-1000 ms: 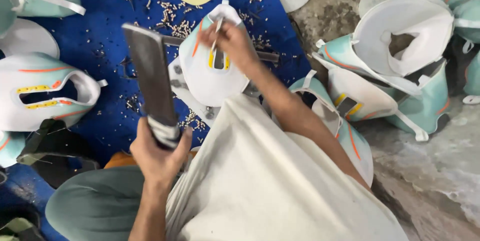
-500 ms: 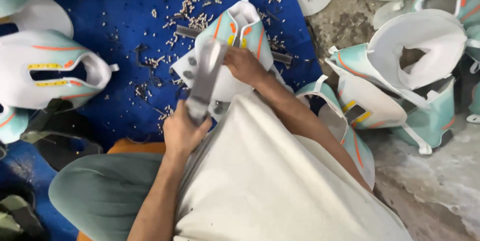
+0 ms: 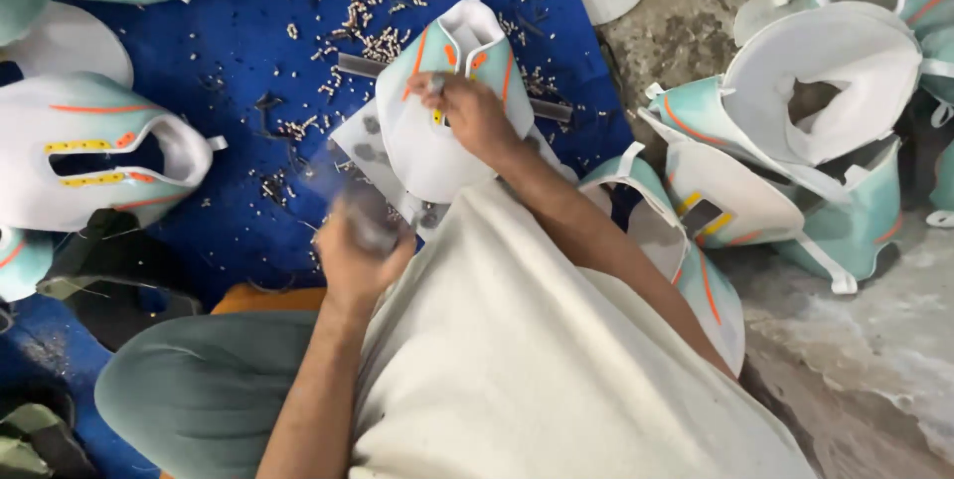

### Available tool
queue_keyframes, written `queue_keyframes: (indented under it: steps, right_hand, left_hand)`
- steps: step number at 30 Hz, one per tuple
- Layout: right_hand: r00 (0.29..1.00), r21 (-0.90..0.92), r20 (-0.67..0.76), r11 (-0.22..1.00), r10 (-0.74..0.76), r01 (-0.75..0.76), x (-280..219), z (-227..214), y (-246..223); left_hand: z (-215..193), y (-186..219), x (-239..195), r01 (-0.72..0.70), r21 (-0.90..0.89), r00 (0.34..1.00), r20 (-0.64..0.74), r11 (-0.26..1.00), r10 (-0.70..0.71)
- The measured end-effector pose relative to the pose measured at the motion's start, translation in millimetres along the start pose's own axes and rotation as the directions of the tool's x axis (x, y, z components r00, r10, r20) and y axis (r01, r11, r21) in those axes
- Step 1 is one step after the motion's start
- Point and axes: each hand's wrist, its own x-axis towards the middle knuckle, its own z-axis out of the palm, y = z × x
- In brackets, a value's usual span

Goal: The person sits on the floor of a workshop and trims excess material from decorated foam shoe upper components using a large cleaver-style knife, holding each upper on a cloth over their lap. They rotate the uppers to trim different edges, set finished pieces aside, and pick up new uppers from the surrounding pile, occasionally using a small punch-like tool on the pieces.

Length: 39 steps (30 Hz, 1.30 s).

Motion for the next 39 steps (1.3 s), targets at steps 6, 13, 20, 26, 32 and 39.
queue_keyframes:
  steps: [6, 13, 20, 26, 32, 39]
  right_hand:
    - [0.894, 0.66, -0.008, 0.674, 0.448, -0.332, 32.0, -13.0, 15.1]
    - [0.937, 0.632, 0.04, 0.717, 0.347, -0.293, 23.2, -0.3, 29.5]
    - [0.931, 0.403, -0.142, 0.878, 0.338, -0.257, 26.8, -3.5, 24.5]
    - [0.889, 0.659, -0.078, 0.692, 0.451, -0.293, 37.9, -13.9, 35.5]
    - [0.976, 0.16, -0.183, 0.983, 0.117, -0.088, 25.3, -12.6, 9.7]
    - [0.839, 0.716, -0.063, 0.61, 0.541, -0.339, 58.1, -25.1, 38.5]
  left_hand:
    - [-15.2, 44.7, 5.3, 0.206, -0.067, 0.978, 0.006, 0.976, -0.206]
    - [-23.1, 49.3, 19.2, -0.034, -0.012, 0.998, -0.059, 0.999, 0.033]
    - [9.4, 14.1, 11.8, 0.23, 0.197, 0.967, 0.065, 0.953, -0.247]
    - [-21.1, 72.7, 23.8, -0.063, -0.2, 0.989, -0.144, 0.978, 0.035]
    - [25.6, -15.7, 19.6, 0.109, 0.128, 0.992, 0.053, 0.986, -0.117]
    - [-28.0, 105.6, 44.7, -0.022, 0.002, 0.998, -0.055, 1.0, 0.022]
